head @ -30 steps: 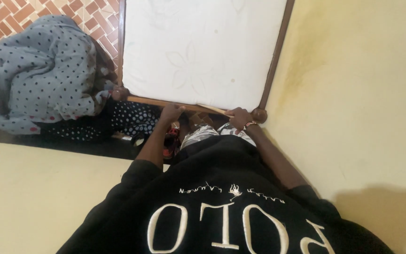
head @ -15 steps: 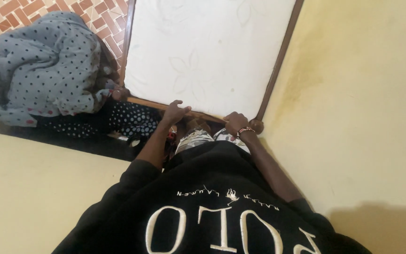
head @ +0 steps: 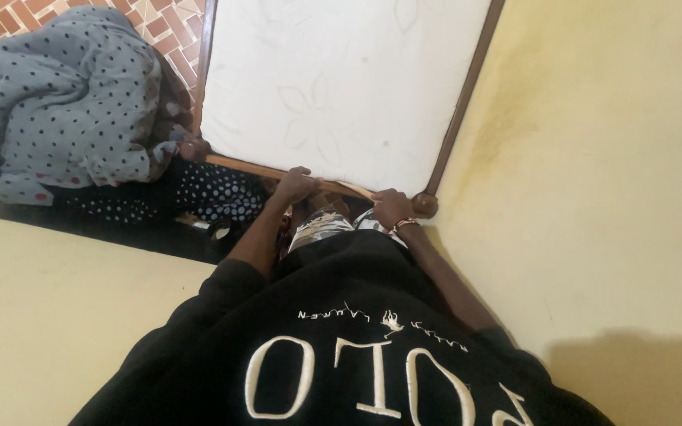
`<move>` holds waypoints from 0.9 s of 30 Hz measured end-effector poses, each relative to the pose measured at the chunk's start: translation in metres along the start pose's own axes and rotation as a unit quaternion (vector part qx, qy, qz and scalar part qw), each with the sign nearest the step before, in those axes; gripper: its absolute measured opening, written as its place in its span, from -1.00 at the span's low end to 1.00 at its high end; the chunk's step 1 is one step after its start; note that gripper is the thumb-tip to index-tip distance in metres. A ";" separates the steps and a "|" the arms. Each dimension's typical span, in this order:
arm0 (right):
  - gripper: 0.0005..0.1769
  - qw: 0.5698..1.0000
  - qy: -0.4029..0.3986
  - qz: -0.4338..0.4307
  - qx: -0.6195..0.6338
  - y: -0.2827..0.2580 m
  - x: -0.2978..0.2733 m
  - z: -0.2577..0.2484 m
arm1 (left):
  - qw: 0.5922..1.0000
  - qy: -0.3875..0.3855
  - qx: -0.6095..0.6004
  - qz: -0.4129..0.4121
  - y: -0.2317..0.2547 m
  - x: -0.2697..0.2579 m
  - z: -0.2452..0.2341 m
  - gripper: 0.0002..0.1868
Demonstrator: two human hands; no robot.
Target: Repairing a wooden chair by re-inserting and securing a support rod into the frame.
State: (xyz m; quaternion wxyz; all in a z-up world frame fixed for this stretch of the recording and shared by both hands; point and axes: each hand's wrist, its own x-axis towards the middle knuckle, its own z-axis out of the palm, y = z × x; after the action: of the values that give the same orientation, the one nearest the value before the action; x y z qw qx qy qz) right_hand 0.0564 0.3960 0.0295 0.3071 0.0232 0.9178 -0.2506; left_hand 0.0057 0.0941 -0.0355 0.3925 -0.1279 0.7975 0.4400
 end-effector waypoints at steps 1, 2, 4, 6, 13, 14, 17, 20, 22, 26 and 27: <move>-0.60 0.997 -0.056 0.041 0.029 -0.006 0.002 -0.010 | 1.000 -0.007 0.003 -0.012 0.006 -0.002 -0.001 -0.09; -0.54 0.988 -0.116 0.085 0.057 -0.012 -0.003 -0.017 | 0.999 -0.017 0.005 -0.028 0.008 -0.011 0.001 -0.09; -0.52 0.980 -0.131 0.119 0.094 -0.050 -0.025 -0.060 | 1.000 -0.017 -0.005 -0.023 0.011 -0.018 0.001 -0.07; -0.50 0.971 -0.137 0.148 0.130 -0.064 -0.030 -0.075 | 1.000 -0.013 -0.015 -0.010 0.008 -0.007 0.001 -0.04; -0.51 0.981 -0.160 0.106 0.037 -0.066 -0.011 -0.047 | 0.999 0.031 0.026 0.008 0.001 -0.004 0.000 -0.05; -0.49 0.979 -0.155 0.120 0.053 -0.064 -0.003 -0.048 | 0.999 0.044 0.004 0.026 0.003 -0.002 -0.001 -0.05; -0.50 0.971 -0.170 0.152 0.068 -0.095 -0.026 -0.097 | 0.985 0.004 -0.136 -0.106 0.052 -0.035 -0.016 0.00; -0.48 0.967 -0.172 0.183 0.043 -0.109 -0.039 -0.115 | 0.956 -0.039 -0.259 -0.132 0.042 -0.034 -0.015 0.10; -0.47 0.972 -0.155 0.171 0.052 -0.095 -0.034 -0.092 | 0.950 -0.044 -0.284 -0.125 0.043 -0.042 -0.017 0.15; -0.45 0.976 -0.141 0.154 0.063 -0.086 -0.024 -0.067 | 0.943 -0.058 -0.310 -0.107 0.036 -0.042 -0.016 0.24; -0.45 0.977 -0.139 0.153 0.060 -0.090 -0.026 -0.076 | 0.942 -0.057 -0.312 -0.105 0.031 -0.034 -0.013 0.24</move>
State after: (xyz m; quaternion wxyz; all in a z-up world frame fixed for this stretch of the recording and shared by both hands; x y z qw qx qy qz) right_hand 0.0183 0.3565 0.1367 0.4647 0.1462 0.8349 -0.2562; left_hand 0.0043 0.0967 0.0125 0.4215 -0.3021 0.5786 0.6295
